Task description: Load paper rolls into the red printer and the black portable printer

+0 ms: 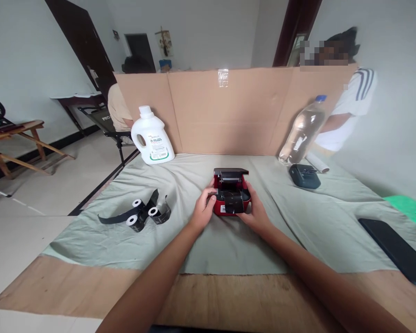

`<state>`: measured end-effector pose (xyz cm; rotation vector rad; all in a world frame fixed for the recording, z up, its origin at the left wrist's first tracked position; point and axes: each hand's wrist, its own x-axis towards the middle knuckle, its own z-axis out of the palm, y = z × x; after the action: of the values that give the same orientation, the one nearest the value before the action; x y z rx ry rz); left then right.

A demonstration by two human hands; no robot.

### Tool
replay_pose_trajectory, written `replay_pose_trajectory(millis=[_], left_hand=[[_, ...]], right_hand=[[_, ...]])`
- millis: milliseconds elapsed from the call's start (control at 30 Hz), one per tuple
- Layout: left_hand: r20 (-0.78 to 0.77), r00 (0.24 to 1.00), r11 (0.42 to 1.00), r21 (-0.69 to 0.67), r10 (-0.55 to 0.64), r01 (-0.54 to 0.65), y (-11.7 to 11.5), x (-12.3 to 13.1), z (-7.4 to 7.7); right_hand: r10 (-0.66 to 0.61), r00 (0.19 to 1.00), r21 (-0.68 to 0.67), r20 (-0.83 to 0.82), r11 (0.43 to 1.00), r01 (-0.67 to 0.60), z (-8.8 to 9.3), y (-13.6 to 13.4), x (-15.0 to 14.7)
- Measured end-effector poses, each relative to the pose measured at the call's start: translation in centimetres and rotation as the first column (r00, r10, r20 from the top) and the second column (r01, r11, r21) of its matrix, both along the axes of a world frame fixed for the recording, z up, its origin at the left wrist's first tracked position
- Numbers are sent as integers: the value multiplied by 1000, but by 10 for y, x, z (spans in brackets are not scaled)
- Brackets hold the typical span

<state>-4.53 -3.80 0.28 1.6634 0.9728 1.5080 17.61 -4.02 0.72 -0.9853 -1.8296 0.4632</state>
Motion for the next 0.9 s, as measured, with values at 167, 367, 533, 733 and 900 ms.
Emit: replay_pose_trajectory(millis=[167, 367, 533, 733, 900], left_hand=[[-7, 999, 999, -8, -45, 45, -2, -1, 5], [-38, 999, 1000, 21, -20, 21, -1, -1, 6], [-75, 997, 999, 43, -4, 7, 0, -3, 4], [-89, 996, 999, 50, -14, 19, 0, -5, 5], [-97, 995, 996, 84, -18, 26, 1, -5, 6]], right_hand=[[151, 987, 40, -61, 988, -149, 31, 15, 24], [137, 935, -273, 329, 961, -44, 104, 59, -7], [452, 381, -498, 807, 866, 27, 132, 96, -56], [346, 303, -398, 888, 908, 128, 127, 106, -78], [176, 423, -253, 889, 958, 132, 138, 85, -55]])
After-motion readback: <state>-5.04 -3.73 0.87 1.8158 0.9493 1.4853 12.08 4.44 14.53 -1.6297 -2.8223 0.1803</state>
